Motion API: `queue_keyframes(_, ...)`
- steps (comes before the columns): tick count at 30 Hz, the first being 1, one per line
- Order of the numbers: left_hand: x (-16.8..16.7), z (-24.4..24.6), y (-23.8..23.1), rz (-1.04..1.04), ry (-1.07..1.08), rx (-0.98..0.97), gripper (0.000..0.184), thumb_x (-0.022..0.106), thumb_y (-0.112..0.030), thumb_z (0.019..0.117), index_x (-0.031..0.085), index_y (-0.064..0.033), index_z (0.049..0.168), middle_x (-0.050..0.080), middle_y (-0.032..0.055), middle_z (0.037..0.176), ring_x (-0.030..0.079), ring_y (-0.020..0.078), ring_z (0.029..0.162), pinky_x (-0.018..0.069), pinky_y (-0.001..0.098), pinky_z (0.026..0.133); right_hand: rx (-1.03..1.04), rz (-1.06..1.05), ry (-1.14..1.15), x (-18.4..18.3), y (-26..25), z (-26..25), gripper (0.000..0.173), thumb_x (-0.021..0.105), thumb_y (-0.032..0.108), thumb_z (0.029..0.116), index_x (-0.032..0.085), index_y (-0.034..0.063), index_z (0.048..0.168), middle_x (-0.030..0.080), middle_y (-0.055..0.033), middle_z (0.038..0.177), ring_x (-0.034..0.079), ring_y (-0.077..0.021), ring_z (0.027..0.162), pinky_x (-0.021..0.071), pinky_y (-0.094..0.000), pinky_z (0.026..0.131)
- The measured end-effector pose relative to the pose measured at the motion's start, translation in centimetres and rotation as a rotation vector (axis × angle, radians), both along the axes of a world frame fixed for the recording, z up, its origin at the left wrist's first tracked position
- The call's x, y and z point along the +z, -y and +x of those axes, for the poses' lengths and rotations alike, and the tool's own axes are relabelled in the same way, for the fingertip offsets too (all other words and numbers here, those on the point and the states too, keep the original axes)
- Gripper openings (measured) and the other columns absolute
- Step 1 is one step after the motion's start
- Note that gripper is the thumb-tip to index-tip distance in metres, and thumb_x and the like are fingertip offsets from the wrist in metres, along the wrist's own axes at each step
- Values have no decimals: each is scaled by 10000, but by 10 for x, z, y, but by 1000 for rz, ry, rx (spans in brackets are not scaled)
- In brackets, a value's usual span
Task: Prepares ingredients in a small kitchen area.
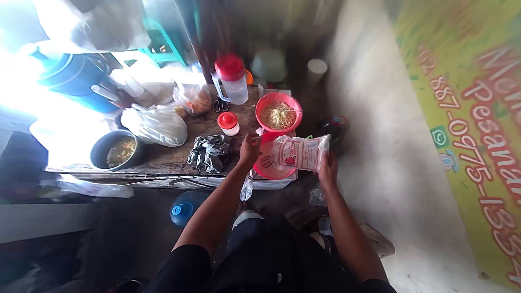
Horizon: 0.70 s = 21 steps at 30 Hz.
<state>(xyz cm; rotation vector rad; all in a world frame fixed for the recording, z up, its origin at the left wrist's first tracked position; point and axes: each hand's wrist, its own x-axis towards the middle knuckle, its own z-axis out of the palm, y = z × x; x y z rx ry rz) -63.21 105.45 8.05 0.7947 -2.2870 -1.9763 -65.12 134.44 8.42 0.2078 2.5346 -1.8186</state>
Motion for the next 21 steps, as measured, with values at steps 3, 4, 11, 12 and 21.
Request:
queue_keyframes(3, -10, 13, 23, -27, 20, 18, 428, 553, -352, 1066, 529, -55, 1373, 694, 155, 1225, 721, 309, 1026, 608, 553, 849, 187, 370, -179, 31, 28, -11, 450, 472, 397, 1093, 562, 105, 1423, 717, -185, 1075, 720, -316, 873, 598, -546, 780)
queue_keyframes(4, -13, 17, 29, -36, 29, -4, 420, 551, -349, 1067, 535, -59, 1372, 695, 153, 1228, 725, 305, 1010, 608, 549, 843, 239, 468, -235, 39, 41, -15, 444, 488, 398, 1088, 579, 105, 1408, 724, -187, 1091, 720, -344, 936, 578, -584, 831)
queue_keyframes(11, -29, 31, 42, -21, 16, -221, 464, 592, -252, 1052, 476, -155, 1490, 650, 109, 1364, 708, 299, 1087, 603, 549, 854, 438, 844, -417, 48, 113, -22, 402, 508, 406, 1072, 656, 156, 1348, 729, -89, 1181, 727, -286, 983, 585, -539, 772)
queue_keyframes(12, -30, 32, 44, -12, 9, -249, 489, 597, -253, 1050, 459, -179, 1513, 643, 101, 1380, 707, 297, 1094, 604, 547, 858, 449, 869, -421, 48, 119, -21, 396, 509, 407, 1071, 656, 166, 1347, 729, -84, 1172, 727, -282, 974, 585, -531, 757)
queue_keyframes(21, -25, 14, 68, -51, -125, -411, 585, 621, -222, 1035, 395, -203, 1574, 555, 81, 1502, 664, 253, 1219, 585, 509, 959, 447, 1010, -431, 52, 160, -18, 357, 558, 408, 1050, 677, 219, 1328, 735, -65, 1132, 728, -270, 940, 583, -504, 715)
